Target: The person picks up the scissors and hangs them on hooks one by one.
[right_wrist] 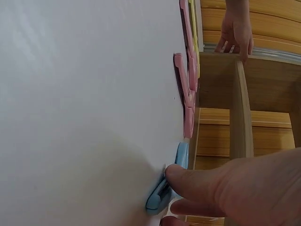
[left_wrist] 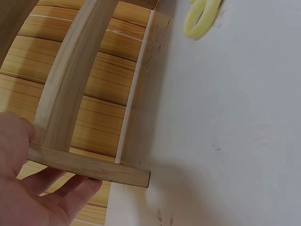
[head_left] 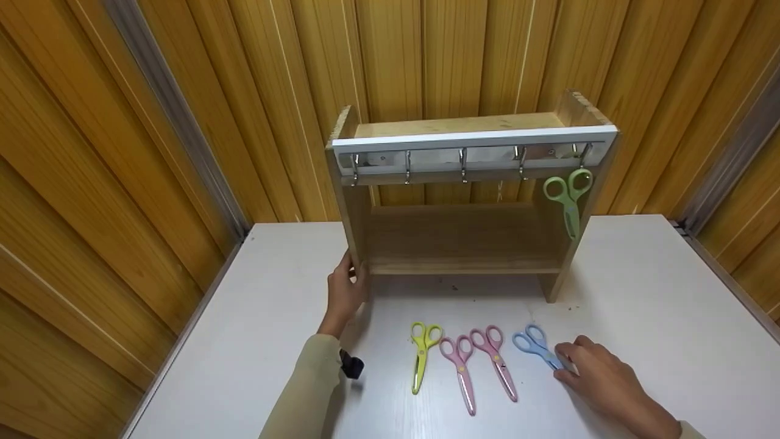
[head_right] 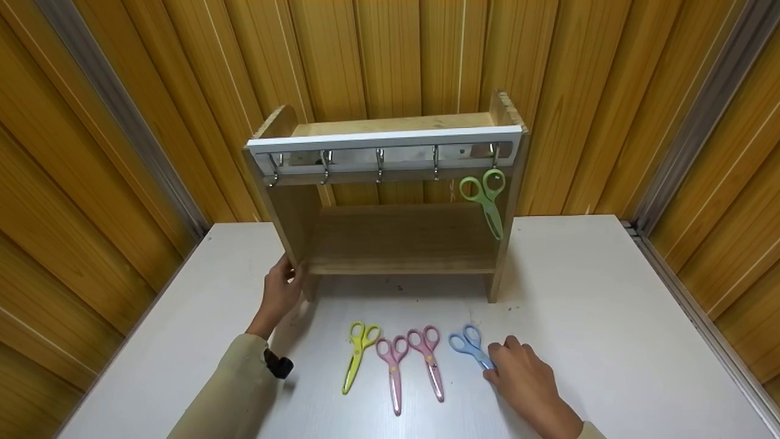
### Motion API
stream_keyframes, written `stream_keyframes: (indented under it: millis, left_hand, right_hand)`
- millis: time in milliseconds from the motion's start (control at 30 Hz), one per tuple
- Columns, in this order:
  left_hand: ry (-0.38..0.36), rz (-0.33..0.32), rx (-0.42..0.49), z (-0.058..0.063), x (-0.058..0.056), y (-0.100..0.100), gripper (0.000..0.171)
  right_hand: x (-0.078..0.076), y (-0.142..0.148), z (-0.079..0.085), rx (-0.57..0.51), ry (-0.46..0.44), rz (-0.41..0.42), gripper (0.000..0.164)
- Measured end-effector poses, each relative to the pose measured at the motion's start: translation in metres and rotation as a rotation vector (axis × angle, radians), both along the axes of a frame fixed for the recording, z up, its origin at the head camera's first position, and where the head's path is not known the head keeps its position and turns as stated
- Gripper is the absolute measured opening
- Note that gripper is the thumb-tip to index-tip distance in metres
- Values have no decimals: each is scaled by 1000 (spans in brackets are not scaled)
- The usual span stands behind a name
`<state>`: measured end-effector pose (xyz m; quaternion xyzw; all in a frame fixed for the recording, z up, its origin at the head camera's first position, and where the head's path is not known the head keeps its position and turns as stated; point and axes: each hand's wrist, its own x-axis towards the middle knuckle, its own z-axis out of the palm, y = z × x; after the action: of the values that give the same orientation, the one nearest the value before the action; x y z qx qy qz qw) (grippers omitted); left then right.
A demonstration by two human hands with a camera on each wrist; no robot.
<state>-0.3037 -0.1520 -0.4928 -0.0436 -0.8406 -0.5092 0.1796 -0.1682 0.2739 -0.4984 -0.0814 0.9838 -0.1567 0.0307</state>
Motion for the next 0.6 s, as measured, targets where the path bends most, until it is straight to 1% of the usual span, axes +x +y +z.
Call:
stream_keyframes:
  millis: [67, 167, 400, 600]
  left_hand:
    - [-2, 1, -3, 0, -1, 0, 52]
    - [-4, 3, -8, 0, 0, 0, 51]
    - [-29, 15, 6, 1, 0, 1, 52]
    - [-25, 16, 6, 2, 1, 2, 54]
  right_hand:
    - [0, 2, -1, -12, 16, 2, 27]
    - [-1, 3, -1, -28, 17, 0, 25]
    - [-4, 4, -2, -55, 13, -22, 25]
    - [-5, 5, -3, -67, 7, -31, 25]
